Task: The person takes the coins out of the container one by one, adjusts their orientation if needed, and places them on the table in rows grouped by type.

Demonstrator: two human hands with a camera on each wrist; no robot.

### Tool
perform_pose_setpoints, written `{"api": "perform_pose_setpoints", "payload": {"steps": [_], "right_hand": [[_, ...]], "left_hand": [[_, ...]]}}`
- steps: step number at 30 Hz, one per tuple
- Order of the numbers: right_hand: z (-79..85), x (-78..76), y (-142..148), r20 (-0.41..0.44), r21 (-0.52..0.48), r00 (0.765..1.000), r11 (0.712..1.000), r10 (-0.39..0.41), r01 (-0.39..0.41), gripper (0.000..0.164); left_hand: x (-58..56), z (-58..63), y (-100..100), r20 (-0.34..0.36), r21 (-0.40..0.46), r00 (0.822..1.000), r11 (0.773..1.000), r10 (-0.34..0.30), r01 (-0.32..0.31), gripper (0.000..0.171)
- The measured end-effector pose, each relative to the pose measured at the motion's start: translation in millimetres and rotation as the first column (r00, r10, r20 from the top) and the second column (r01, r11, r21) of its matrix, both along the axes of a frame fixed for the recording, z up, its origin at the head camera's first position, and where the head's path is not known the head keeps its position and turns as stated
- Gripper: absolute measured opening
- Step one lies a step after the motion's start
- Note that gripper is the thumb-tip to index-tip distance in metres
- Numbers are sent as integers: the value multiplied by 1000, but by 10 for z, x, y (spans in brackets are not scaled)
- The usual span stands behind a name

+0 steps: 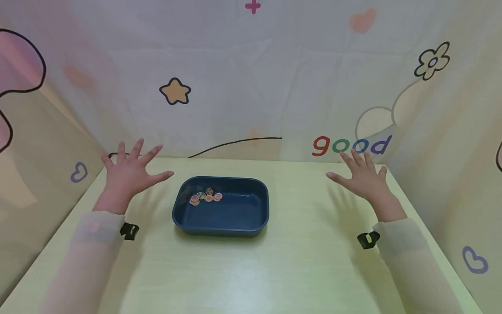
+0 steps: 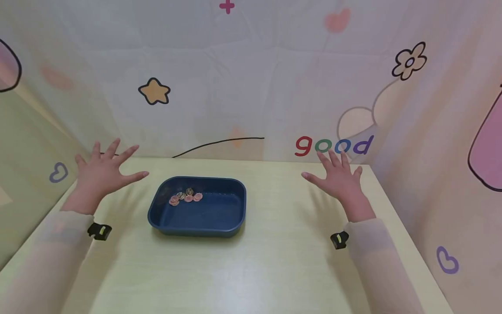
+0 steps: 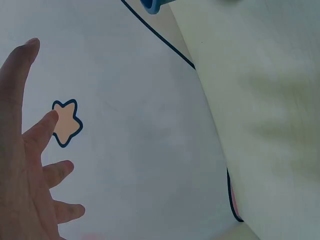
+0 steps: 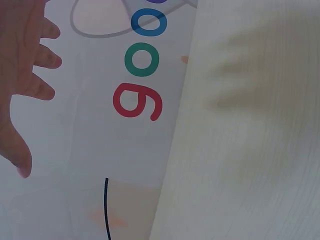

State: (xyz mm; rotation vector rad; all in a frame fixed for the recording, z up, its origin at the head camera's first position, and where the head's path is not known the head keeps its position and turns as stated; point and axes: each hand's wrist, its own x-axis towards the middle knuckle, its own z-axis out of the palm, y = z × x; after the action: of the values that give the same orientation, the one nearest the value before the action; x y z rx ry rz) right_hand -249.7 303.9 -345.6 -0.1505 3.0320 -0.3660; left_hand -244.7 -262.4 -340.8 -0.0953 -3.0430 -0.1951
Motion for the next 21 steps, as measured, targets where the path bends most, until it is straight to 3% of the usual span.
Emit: {"api": "perform_pose_setpoints", "payload": {"steps": [11,21], "right_hand": [[-203,21,-32,-75,-92,997,995,-32,25,97],[-323,95,-183,-140,-244,990,969,-2,-32,81]], "left_hand": [[9,-181,63,-9,39,1000,999,16,-16,88],[60,-396,124,-3,132,1000,991,-5,5,81]]}}
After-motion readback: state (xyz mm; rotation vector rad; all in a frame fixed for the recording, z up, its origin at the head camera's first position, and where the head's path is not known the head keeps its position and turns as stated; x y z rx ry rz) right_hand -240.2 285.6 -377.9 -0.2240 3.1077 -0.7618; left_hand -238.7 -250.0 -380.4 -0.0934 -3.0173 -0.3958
